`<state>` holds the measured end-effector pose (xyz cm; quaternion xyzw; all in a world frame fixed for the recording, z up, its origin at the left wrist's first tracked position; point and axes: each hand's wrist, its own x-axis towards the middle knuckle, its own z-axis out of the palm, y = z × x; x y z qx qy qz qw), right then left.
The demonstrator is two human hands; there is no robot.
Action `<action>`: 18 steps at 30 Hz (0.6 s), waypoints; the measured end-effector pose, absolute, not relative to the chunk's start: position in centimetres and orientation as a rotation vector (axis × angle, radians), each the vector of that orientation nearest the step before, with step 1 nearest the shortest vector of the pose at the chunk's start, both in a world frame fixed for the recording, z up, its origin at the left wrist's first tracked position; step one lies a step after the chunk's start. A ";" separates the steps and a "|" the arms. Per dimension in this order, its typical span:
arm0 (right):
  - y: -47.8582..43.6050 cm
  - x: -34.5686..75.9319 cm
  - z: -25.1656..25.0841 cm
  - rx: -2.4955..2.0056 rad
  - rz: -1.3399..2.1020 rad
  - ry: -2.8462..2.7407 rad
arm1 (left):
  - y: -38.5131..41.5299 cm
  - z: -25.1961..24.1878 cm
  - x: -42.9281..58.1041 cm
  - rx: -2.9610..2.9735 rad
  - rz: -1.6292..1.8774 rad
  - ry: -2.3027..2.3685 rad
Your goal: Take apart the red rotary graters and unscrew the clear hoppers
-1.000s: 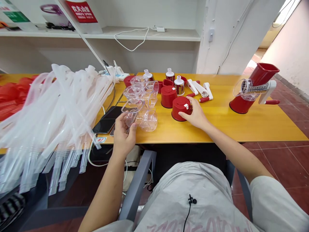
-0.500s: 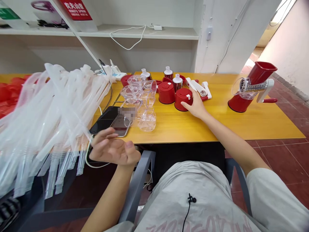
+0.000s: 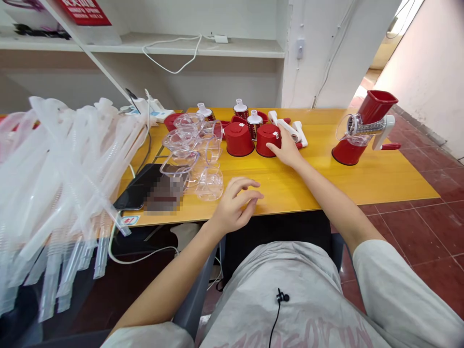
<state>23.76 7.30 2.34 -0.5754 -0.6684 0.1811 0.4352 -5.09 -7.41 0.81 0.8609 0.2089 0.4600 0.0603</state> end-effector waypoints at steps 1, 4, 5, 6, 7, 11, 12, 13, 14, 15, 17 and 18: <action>7.0 23.8 2.6 -1.429 0.453 -1.663 | -7.0 0.7 -4.9 2.577 1.264 0.690; 4.9 24.6 3.5 -1.392 0.445 -1.659 | -6.0 0.2 -4.6 2.501 1.006 0.790; 3.6 25.2 3.9 -1.364 0.431 -1.656 | -5.8 0.0 -4.5 2.494 0.962 0.800; 2.2 26.0 4.4 -1.328 0.411 -1.651 | -5.7 -0.2 -4.5 2.497 0.934 0.803; 0.6 27.0 4.9 -1.286 0.387 -1.639 | -5.6 -0.3 -4.5 2.505 0.918 0.797; -5.4 33.8 7.2 -1.151 0.169 -1.434 | -5.5 -0.7 -4.4 2.530 0.879 0.755; -6.6 36.1 7.6 -1.134 0.089 -1.328 | -5.5 -0.7 -4.4 2.528 0.864 0.747; -7.5 38.4 7.9 -1.124 0.011 -1.210 | -5.4 -0.8 -4.5 2.521 0.849 0.741; -8.2 40.6 8.0 -1.122 -0.061 -1.082 | -5.4 -0.8 -4.5 2.511 0.836 0.738; -8.8 42.8 8.0 -1.128 -0.117 -0.961 | -5.4 -0.7 -4.5 2.498 0.824 0.737; -9.5 46.3 7.3 -1.159 -0.178 -0.759 | -5.3 -0.7 -4.6 2.468 0.806 0.737; -9.7 47.7 6.8 -1.187 -0.177 -0.693 | -5.3 -0.6 -4.6 2.452 0.795 0.738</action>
